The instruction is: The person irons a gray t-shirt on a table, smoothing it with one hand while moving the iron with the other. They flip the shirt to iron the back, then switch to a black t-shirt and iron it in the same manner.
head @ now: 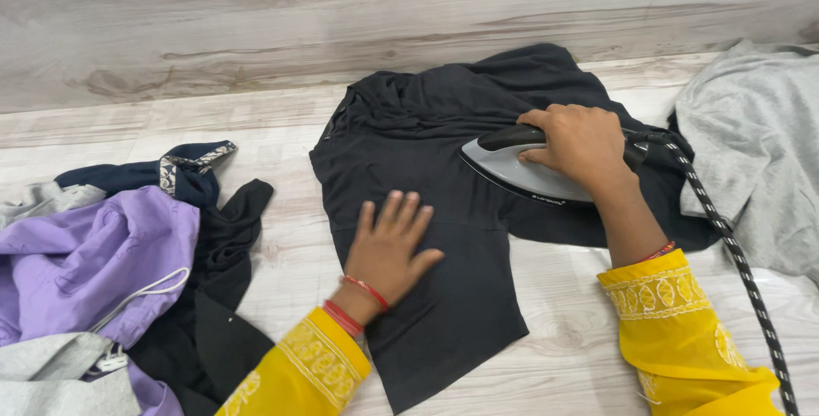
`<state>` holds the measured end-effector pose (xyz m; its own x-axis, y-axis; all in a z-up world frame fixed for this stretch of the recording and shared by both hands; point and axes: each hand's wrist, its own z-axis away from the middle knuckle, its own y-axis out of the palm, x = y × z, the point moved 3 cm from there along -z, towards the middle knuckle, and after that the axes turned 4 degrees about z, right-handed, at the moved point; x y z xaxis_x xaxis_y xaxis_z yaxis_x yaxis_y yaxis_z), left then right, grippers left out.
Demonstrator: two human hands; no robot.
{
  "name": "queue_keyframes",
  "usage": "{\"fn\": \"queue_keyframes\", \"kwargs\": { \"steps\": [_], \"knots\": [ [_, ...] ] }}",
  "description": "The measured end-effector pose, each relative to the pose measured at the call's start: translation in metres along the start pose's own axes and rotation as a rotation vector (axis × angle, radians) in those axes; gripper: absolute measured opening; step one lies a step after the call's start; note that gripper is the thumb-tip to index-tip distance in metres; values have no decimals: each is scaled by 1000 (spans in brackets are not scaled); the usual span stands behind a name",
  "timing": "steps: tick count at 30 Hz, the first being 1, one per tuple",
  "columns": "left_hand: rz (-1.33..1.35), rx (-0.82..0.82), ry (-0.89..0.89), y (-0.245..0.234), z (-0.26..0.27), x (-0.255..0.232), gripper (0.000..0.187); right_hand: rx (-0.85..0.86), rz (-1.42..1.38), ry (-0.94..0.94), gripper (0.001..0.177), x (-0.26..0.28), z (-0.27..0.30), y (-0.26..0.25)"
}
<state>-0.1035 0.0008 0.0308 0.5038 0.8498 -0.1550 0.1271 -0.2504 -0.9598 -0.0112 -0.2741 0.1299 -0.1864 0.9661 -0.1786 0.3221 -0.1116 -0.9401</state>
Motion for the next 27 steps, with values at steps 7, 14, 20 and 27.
{"fn": "queue_keyframes", "kwargs": {
  "steps": [7,14,20,27],
  "knots": [
    [-17,-30,-187,20,-7,78,59,-74,38,-62,51,-4,1,11],
    [-19,-46,-224,19,-7,81,55,-34,-27,-95,55,20,16,-24],
    [513,-279,-224,9,-7,95,41,-116,-154,-341,59,85,41,-69],
    [860,-387,-330,12,-6,121,31,-92,-136,-468,43,161,28,-55]
  ]
}}
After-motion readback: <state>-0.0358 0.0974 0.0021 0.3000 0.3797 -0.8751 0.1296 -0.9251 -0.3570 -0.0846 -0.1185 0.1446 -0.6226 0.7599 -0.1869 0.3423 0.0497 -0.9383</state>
